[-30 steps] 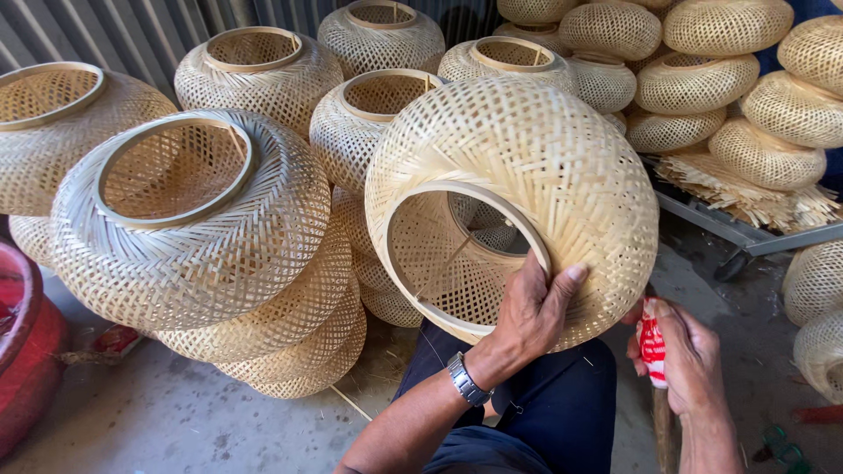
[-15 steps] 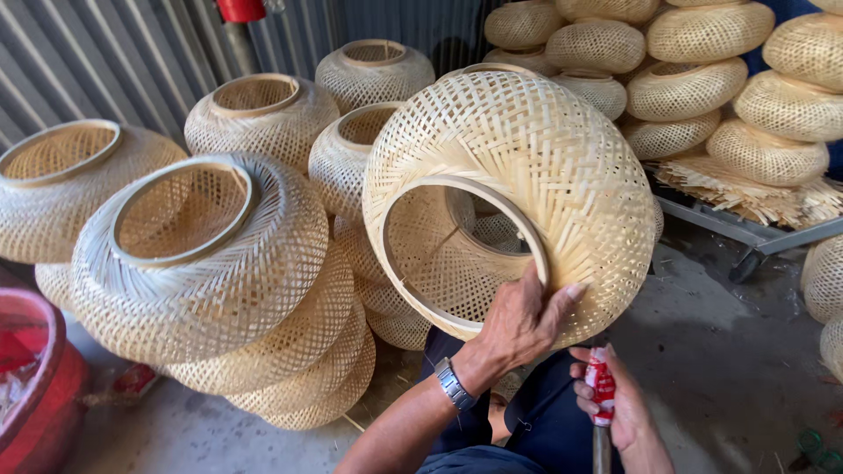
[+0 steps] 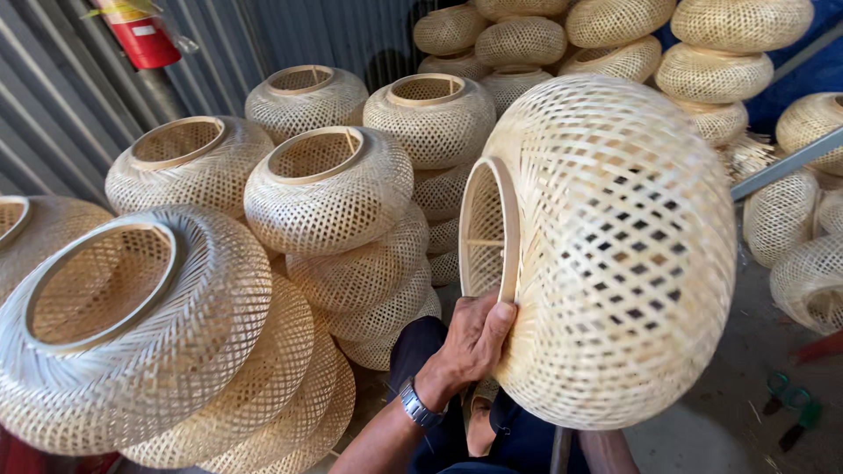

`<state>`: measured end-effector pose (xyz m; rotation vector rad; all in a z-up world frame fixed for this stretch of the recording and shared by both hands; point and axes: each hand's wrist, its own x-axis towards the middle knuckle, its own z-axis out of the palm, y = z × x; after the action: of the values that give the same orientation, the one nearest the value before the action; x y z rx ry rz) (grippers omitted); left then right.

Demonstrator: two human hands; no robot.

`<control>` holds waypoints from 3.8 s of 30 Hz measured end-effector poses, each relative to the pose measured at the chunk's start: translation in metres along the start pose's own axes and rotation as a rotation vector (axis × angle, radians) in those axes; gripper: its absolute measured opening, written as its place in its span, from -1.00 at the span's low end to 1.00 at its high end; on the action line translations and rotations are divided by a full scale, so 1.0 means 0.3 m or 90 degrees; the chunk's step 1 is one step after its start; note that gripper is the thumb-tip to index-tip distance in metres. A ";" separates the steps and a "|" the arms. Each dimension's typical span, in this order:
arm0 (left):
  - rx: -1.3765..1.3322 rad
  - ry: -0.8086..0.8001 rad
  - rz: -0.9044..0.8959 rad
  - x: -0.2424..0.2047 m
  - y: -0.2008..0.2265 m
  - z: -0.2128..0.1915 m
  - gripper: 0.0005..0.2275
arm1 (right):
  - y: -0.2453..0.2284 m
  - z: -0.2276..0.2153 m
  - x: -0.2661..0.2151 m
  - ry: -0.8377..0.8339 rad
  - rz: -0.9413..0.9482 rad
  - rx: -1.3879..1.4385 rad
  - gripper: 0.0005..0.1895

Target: The person uses a red-handled tool to trim and smooth the rim of a woven bamboo basket. They rotate the basket to work around the edge, then place it down and pick up another basket to continue the same process.

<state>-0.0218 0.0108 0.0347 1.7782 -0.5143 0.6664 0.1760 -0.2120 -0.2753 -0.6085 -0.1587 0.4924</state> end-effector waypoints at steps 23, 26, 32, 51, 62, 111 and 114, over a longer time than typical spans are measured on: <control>-0.771 0.132 -0.245 -0.046 -0.463 -0.027 -0.53 | -0.324 0.005 -0.197 0.120 -0.190 -0.180 0.07; -0.791 0.120 -0.239 -0.008 -0.480 -0.030 -0.53 | -0.317 0.000 -0.200 0.147 -0.195 -0.205 0.05; -0.797 0.134 -0.253 -0.070 -0.491 -0.096 -0.52 | -0.335 -0.066 -0.200 0.061 -0.218 -0.134 -0.21; -0.808 0.184 -0.280 -0.154 -0.503 -0.094 -0.50 | -0.399 0.029 -0.243 0.114 -0.197 -0.329 -0.13; -0.836 0.190 -0.303 -0.184 -0.519 -0.065 -0.49 | -0.470 0.351 -0.280 0.183 -0.131 -0.494 -0.22; -0.900 0.273 -0.319 -0.247 -0.604 -0.050 -0.53 | -0.576 0.724 -0.155 -0.081 -0.083 -1.151 -0.67; -0.771 0.319 -0.292 -0.210 -0.610 -0.063 -0.59 | -0.716 0.544 -0.205 0.055 0.008 -0.723 -0.64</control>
<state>0.0449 0.0832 -0.1329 0.5071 -0.0762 0.3078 0.1607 -0.3113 -0.0174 -1.7366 -0.3556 0.3543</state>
